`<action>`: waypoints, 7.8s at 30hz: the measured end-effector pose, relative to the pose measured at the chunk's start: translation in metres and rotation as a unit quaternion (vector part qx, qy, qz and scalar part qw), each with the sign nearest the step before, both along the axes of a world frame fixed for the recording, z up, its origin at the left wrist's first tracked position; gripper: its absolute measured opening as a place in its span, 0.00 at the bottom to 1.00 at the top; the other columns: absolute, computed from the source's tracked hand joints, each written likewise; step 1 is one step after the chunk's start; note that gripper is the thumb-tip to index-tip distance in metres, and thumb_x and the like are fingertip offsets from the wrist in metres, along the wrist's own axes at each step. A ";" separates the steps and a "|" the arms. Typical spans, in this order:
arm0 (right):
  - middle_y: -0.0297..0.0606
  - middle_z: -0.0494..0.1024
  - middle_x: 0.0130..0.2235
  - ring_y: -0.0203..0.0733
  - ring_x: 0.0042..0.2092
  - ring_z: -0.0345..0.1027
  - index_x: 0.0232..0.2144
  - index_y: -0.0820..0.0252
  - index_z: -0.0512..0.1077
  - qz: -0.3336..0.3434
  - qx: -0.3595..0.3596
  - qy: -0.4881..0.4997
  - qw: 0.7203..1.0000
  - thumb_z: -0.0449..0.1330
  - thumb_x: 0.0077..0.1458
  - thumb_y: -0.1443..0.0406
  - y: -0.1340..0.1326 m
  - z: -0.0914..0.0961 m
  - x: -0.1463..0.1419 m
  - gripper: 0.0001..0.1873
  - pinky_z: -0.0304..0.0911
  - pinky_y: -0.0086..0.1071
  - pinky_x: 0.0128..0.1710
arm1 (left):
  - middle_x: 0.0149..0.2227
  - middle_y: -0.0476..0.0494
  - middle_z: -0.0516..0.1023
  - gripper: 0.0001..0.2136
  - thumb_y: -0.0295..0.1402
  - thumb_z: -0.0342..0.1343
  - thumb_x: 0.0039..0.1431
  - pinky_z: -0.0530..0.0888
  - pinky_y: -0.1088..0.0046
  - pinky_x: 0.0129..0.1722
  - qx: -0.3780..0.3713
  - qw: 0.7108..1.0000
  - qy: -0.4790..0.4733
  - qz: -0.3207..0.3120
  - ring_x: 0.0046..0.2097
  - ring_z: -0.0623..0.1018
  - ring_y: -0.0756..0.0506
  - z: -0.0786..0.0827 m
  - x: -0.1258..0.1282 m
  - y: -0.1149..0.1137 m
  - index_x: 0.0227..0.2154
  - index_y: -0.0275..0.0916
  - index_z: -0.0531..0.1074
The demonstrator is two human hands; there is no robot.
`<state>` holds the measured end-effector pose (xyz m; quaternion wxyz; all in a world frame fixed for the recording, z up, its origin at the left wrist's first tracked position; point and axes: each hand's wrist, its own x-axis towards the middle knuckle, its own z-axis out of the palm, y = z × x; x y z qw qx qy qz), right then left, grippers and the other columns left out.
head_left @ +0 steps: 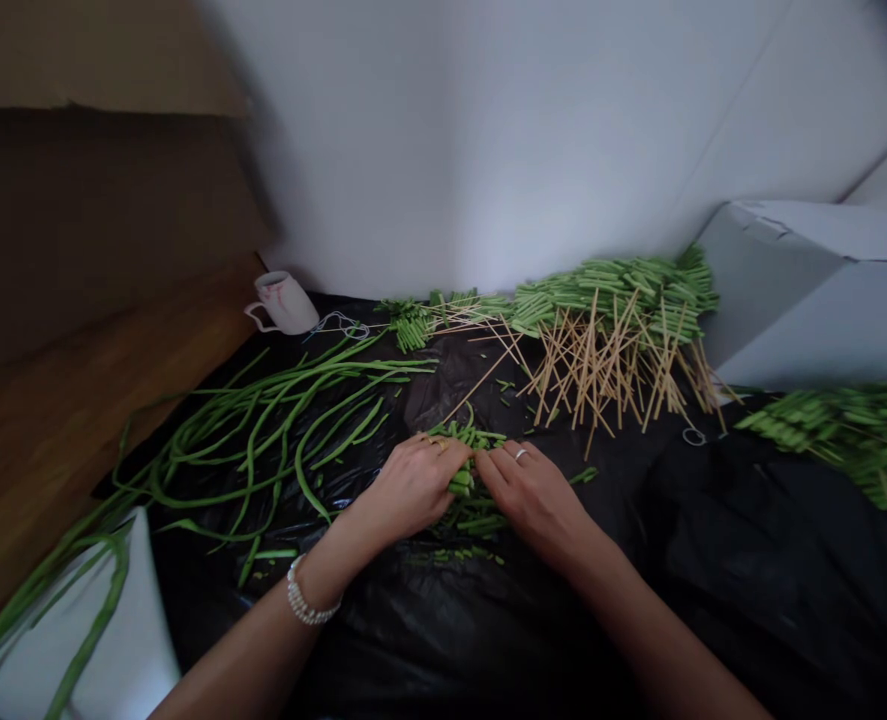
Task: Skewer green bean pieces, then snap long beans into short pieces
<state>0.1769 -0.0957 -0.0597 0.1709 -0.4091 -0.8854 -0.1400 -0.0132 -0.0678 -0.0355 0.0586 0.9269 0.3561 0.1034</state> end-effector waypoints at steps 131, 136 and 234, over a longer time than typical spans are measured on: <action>0.32 0.77 0.25 0.33 0.24 0.69 0.38 0.62 0.75 -0.076 -0.107 0.475 0.870 0.54 0.62 0.67 -0.008 0.015 0.000 0.09 0.62 0.25 0.28 | 0.48 0.28 0.77 0.20 0.25 0.41 0.63 0.73 0.53 0.45 0.035 0.883 0.127 0.452 0.50 0.75 0.31 -0.026 -0.094 0.069 0.54 0.31 0.70; 0.33 0.78 0.27 0.33 0.24 0.69 0.38 0.61 0.75 -0.077 -0.101 0.465 0.876 0.54 0.62 0.67 -0.007 0.015 -0.001 0.09 0.63 0.26 0.28 | 0.49 0.30 0.76 0.18 0.30 0.47 0.60 0.74 0.57 0.45 -0.002 0.881 0.119 0.458 0.51 0.75 0.32 -0.024 -0.102 0.072 0.51 0.36 0.73; 0.35 0.77 0.33 0.34 0.29 0.69 0.30 0.58 0.73 0.045 -0.379 0.654 0.654 0.65 0.54 0.60 0.002 0.021 0.011 0.08 0.64 0.28 0.27 | 0.24 0.51 0.70 0.11 0.39 0.65 0.51 0.58 0.79 0.23 -0.320 0.706 -0.602 0.191 0.23 0.61 0.55 -0.003 -0.010 0.025 0.28 0.34 0.76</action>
